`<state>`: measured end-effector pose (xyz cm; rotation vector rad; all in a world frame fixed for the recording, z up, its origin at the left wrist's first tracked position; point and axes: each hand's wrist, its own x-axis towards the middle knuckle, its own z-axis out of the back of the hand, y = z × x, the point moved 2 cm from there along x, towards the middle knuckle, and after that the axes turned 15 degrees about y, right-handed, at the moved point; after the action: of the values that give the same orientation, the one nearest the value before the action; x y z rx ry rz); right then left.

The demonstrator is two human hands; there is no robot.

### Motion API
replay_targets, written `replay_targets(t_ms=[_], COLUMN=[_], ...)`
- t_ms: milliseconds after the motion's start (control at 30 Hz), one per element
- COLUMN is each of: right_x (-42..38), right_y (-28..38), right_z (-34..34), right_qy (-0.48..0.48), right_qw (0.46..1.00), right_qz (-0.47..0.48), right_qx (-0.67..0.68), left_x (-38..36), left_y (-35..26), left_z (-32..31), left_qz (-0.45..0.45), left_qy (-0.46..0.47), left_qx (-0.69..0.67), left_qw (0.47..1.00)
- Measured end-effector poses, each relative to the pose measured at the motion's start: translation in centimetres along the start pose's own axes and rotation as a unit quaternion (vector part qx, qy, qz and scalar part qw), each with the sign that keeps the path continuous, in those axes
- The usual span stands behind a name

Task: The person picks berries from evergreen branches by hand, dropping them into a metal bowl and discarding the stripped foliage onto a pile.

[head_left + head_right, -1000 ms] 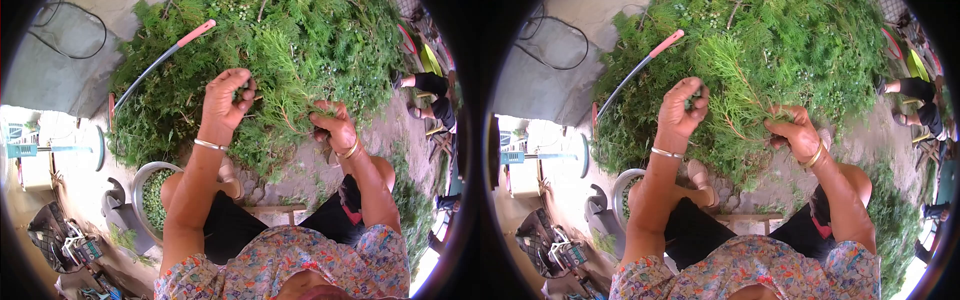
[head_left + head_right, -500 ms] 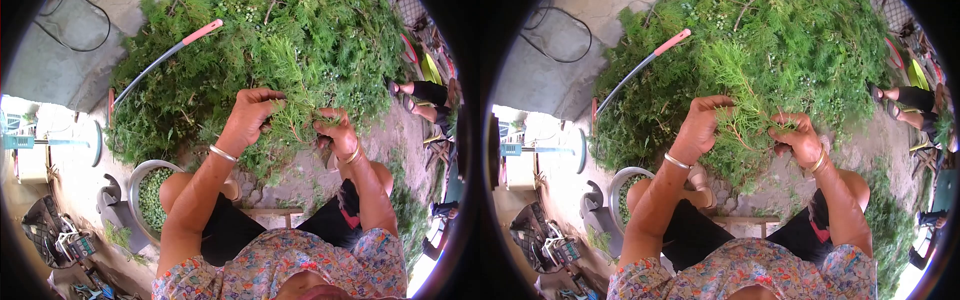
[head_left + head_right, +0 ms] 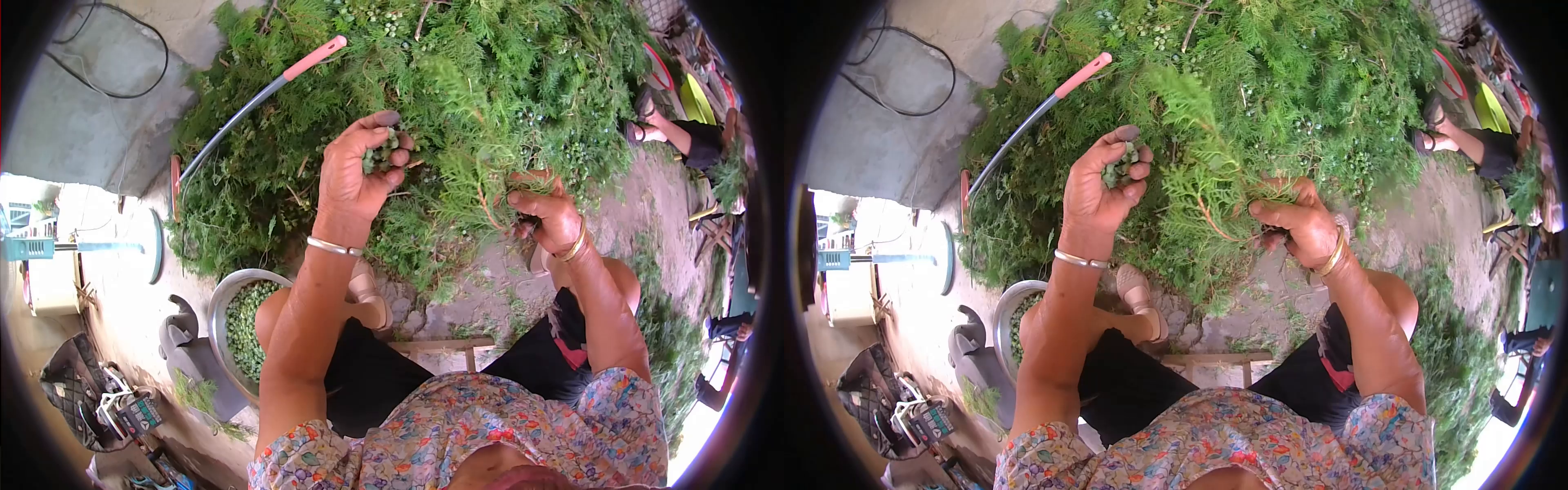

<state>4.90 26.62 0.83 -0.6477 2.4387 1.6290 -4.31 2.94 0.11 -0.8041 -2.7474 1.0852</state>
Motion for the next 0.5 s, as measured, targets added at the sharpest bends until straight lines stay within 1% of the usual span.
replay_targets(t_ms=[33, 67, 100, 167, 200, 233, 300, 333, 367, 400, 433, 467, 500], right_x=[0.0, 0.0, 0.0, 0.1, 0.2, 0.3, 0.7, 0.9, 1.0, 1.1, 1.2, 1.3, 1.4], right_y=[-0.4, -0.8, -1.0, -0.9, -0.8, -0.8, -1.0, -1.0, -1.1, -1.1, -1.3, -1.4, -1.5], right_z=[0.0, 0.0, 0.0, -0.5, -0.7, -0.5, -0.3, -0.2, -0.2, -0.3, -0.1, 0.1, 0.1], right_qy=[-0.001, -0.015, -0.028, -0.021, -0.014, -0.014, 0.039, 0.04, 0.057, 0.073, 0.074, 0.082, 0.091], right_qw=[1.0, 1.0, 0.999, 0.998, 0.997, 0.996, 0.993, 0.992, 0.987, 0.981, 0.981, 0.97, 0.957], right_qz=[0.0, 0.002, 0.004, 0.001, 0.001, 0.001, -0.015, -0.015, -0.007, 0.001, 0.001, 0.015, 0.029], right_qx=[0.0, -0.021, -0.043, -0.062, -0.082, -0.083, -0.114, -0.115, -0.148, -0.182, -0.181, -0.228, -0.273], left_x=[-0.1, -0.1, -0.2, -0.6, -1.2, -1.1, -0.8, -0.9, -0.9, -0.8, -0.8, -1.0, -1.3], left_y=[0.1, 0.4, 0.6, 1.3, 1.1, 1.9, 2.9, 3.2, 3.1, 3.2, 3.3, 3.5, 3.6], left_z=[-0.3, -0.6, -0.7, -1.6, -3.0, -3.0, -2.8, -2.8, -2.7, -2.6, -2.5, -3.0, -3.5], left_qz=[0.009, 0.035, 0.035, 0.067, 0.069, 0.069, 0.017, 0.028, 0.027, 0.048, 0.068, 0.068, 0.053], left_qy=[0.035, 0.093, 0.092, 0.094, 0.042, 0.043, 0.054, 0.066, 0.065, 0.092, 0.119, 0.119, 0.047], left_qx=[-0.055, -0.096, -0.097, 0.022, 0.067, 0.067, 0.144, 0.126, 0.126, 0.142, 0.157, 0.157, 0.188], left_qw=[0.998, 0.99, 0.99, 0.993, 0.994, 0.994, 0.988, 0.989, 0.99, 0.984, 0.978, 0.978, 0.98])
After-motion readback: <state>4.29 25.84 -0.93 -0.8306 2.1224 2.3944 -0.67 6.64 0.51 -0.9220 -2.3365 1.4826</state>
